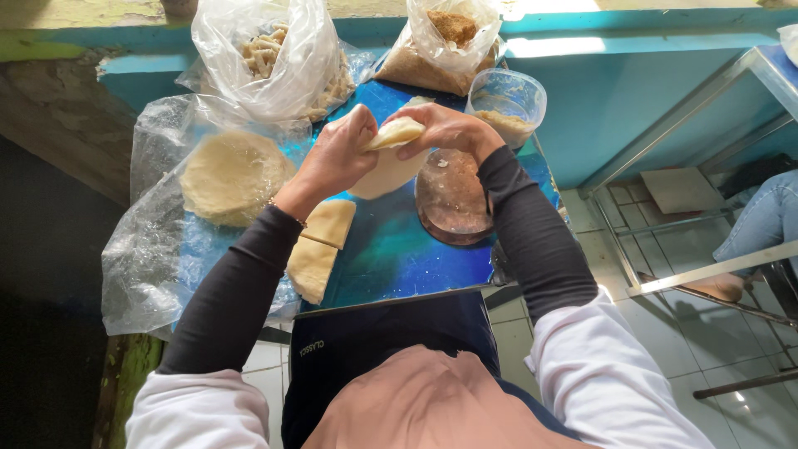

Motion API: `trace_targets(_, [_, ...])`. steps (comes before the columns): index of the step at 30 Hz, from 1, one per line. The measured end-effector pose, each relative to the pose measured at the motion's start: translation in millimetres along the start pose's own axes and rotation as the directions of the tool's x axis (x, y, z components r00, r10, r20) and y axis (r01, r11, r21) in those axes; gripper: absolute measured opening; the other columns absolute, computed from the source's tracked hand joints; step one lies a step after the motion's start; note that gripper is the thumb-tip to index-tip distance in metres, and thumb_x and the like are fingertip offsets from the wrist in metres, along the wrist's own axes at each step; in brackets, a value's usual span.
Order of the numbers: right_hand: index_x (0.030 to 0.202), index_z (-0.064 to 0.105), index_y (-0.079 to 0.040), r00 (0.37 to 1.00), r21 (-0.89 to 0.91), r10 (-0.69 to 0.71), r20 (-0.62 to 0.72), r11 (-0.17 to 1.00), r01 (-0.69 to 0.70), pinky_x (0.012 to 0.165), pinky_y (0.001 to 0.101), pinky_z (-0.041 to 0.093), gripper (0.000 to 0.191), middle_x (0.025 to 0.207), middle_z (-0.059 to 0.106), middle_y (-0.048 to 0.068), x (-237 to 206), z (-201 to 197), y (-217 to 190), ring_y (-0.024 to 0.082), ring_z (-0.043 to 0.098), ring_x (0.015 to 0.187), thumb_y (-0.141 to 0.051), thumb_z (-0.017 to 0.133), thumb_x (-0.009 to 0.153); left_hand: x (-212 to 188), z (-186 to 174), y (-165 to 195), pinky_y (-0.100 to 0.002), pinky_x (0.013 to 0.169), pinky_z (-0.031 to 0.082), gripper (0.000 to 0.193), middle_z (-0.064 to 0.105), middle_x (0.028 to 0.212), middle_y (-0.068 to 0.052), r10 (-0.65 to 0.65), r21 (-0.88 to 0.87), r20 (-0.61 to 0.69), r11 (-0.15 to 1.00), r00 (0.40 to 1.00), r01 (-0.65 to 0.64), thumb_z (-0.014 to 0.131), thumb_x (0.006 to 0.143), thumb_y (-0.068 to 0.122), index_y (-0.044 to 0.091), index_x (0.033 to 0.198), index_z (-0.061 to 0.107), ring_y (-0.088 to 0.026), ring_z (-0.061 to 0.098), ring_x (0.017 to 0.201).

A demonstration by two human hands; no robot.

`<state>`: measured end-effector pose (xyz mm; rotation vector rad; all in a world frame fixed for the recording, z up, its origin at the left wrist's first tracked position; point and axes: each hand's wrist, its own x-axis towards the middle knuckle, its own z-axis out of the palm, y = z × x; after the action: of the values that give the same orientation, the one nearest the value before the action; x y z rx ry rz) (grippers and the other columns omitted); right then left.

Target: The person presses and shapes a flat sheet of dough over a round mold to form a pastry shell, then uses a knife to cut a round of dough into wedge pieces on a wooden board. They fold and knead the cut dough pieces by hand and arrange the shaped shells and pieces on the work table.

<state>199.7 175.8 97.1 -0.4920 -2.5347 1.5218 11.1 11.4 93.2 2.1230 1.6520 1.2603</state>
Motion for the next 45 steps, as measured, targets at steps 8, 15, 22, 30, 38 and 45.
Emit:
trace_targets(8, [0.118,0.064,-0.007,0.927,0.071,-0.225,-0.301,0.964,0.258,0.094,0.025,0.05,0.035,0.109,0.066,-0.004,-68,-11,-26,0.005,0.06,0.107,-0.014,0.084,0.09,12,-13,40,-0.035,0.085,0.056,0.047,0.07,0.099,-0.008,0.01,-0.299,-0.006,0.954,1.0,-0.011,0.072,0.084,0.007,0.006,0.128,0.055,-0.021,0.07,0.094])
trace_targets(15, [0.114,0.065,-0.005,0.929,0.348,0.073,-0.362,0.935,0.062,0.082,0.0226,0.055,0.033,0.104,0.07,-0.002,-125,-13,20,0.006,0.065,0.095,-0.021,0.081,0.09,24,92,15,-0.029,0.071,0.056,0.054,0.07,0.094,-0.008,-0.28,-0.624,0.205,0.701,0.938,0.346,0.082,0.078,0.01,0.002,0.127,0.062,-0.014,0.068,0.084])
trace_targets(22, [0.111,0.071,-0.004,0.863,0.04,0.186,-0.47,0.981,-0.19,0.077,0.0271,0.054,0.029,0.097,0.073,0.002,-99,-6,83,0.007,0.064,0.088,-0.025,0.078,0.092,30,137,-39,-0.035,0.071,0.056,0.064,0.069,0.1,-0.013,-0.476,-0.364,0.202,0.775,0.856,0.517,0.084,0.071,0.012,0.004,0.128,0.057,-0.021,0.068,0.087])
trace_targets(30, [0.122,0.07,-0.009,0.8,-0.343,-0.073,-0.596,0.924,-0.171,0.083,0.0348,0.057,0.037,0.105,0.072,0.01,-107,5,73,0.019,0.071,0.092,-0.024,0.076,0.089,15,122,-17,-0.042,0.092,0.054,0.064,0.069,0.117,-0.017,-0.35,-0.151,0.142,0.917,0.926,0.37,0.074,0.072,0.004,0.007,0.133,0.056,-0.035,0.066,0.11])
trace_targets(38, [0.104,0.069,-0.012,0.783,-0.706,-0.224,-0.581,0.618,-0.347,0.088,0.044,0.054,0.024,0.11,0.066,0.009,-187,19,25,0.032,0.066,0.108,-0.032,0.075,0.092,-8,89,42,-0.05,0.089,0.048,0.033,0.063,0.127,-0.013,0.003,0.35,0.24,0.932,0.971,-0.089,0.065,0.078,0.005,0.017,0.106,0.077,-0.037,0.06,0.114])
trace_targets(45, [0.114,0.061,-0.007,0.744,-0.598,0.05,-0.667,0.56,-0.574,0.077,0.0494,0.054,0.048,0.104,0.062,0.016,-252,85,15,0.038,0.066,0.097,-0.039,0.076,0.082,-44,54,84,-0.043,0.103,0.052,0.024,0.069,0.13,-0.01,-0.16,-0.119,-0.108,0.982,0.981,0.147,0.06,0.098,0.008,0.013,0.118,0.073,-0.03,0.064,0.122])
